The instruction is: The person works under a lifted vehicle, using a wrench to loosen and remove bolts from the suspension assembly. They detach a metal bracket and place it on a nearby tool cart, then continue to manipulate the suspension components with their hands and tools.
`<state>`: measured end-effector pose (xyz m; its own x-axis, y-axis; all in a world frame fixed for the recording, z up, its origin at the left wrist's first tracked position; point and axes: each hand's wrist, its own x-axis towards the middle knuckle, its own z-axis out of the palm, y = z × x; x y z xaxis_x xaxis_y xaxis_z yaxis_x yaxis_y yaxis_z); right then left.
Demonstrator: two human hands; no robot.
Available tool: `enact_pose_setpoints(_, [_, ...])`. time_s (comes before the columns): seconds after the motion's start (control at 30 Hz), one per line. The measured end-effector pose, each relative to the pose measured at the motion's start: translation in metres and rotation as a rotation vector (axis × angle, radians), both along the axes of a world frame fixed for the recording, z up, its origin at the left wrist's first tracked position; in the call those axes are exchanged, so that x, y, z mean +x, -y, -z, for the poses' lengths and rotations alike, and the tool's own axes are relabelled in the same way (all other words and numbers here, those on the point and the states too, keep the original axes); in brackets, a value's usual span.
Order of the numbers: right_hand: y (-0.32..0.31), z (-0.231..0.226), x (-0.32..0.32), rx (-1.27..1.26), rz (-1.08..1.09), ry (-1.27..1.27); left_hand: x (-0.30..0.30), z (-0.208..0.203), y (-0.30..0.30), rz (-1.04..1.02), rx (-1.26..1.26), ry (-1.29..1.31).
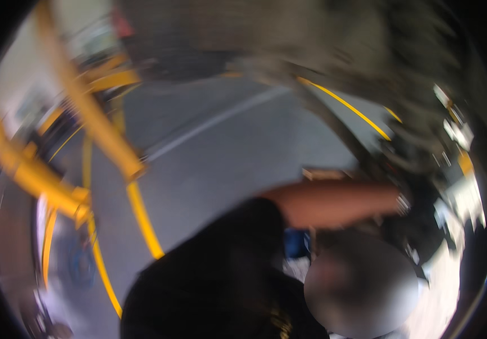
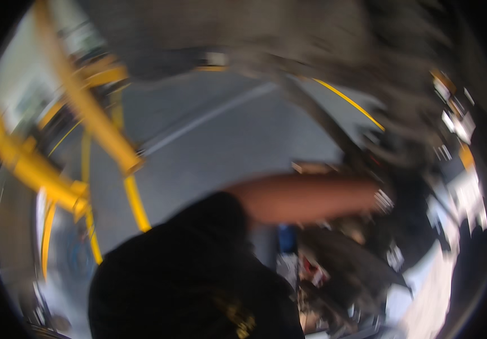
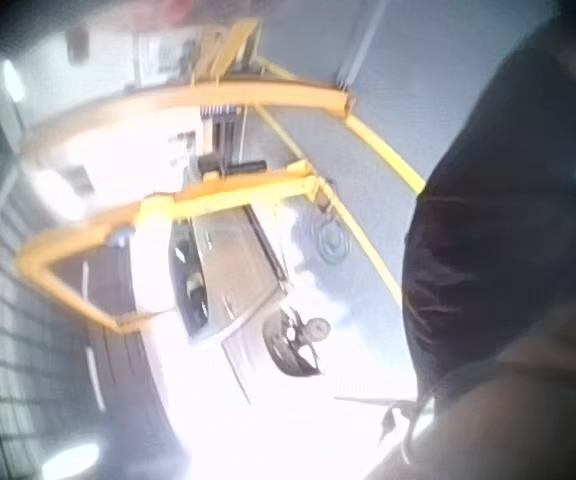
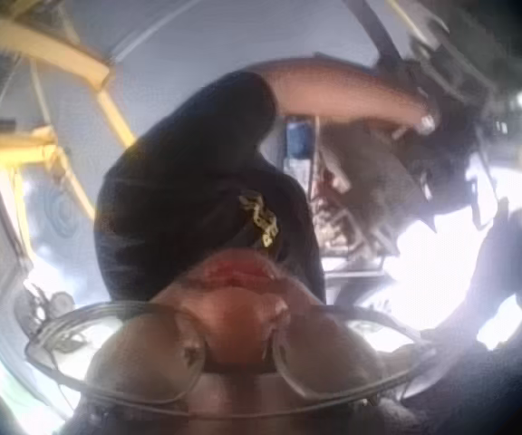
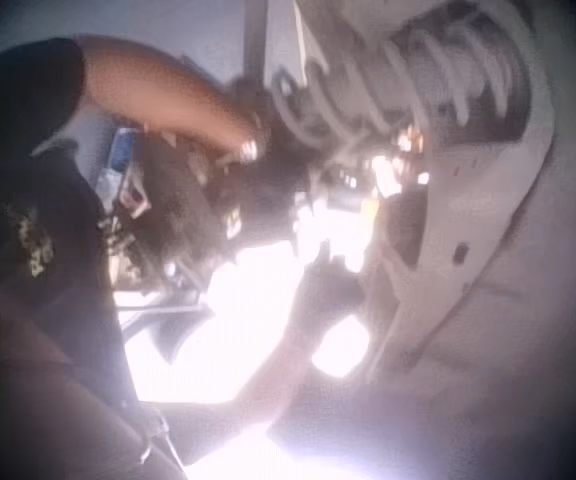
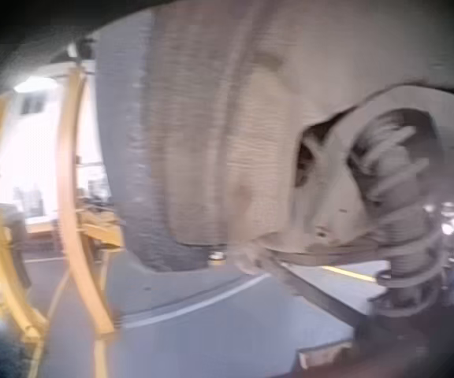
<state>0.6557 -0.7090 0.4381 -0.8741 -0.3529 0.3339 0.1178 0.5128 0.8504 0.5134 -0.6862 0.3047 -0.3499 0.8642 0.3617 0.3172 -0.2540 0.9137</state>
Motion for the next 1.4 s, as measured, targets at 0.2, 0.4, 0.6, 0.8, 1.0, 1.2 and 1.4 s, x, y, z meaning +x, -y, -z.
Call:
enact_pose_setpoints(0.2, [0.029,0.016,-0.059,-0.035,-0.185,0.043,-0.018,0.008,-0.044,-0.013,-0.029,1.049])
enact_pose_setpoints(0.4, [0.031,0.019,-0.058,-0.073,-0.233,0.040,-0.015,0.006,-0.033,0.068,-0.176,1.143])
enact_pose_setpoints(0.6, [0.005,0.006,0.000,-0.073,-0.157,0.012,0.009,0.016,-0.074,0.127,-0.046,0.389])
enact_pose_setpoints(0.8, [-0.011,-0.010,-0.001,-0.154,-0.243,-0.018,-0.057,-0.016,0.078,-0.117,-0.359,-1.406])
enact_pose_setpoints(1.0, [-0.030,-0.018,0.020,-0.021,-0.211,-0.026,-0.044,0.005,0.065,-0.160,0.164,-1.210])
enact_pose_setpoints(1.2, [-0.029,-0.017,0.022,-0.111,-0.084,0.032,-0.040,-0.007,0.079,-0.121,-0.268,-1.283])
enact_pose_setpoints(1.4, [-0.021,0.004,-0.040,-0.071,-0.253,0.031,-0.036,0.022,0.023,-0.119,-0.005,-1.095])
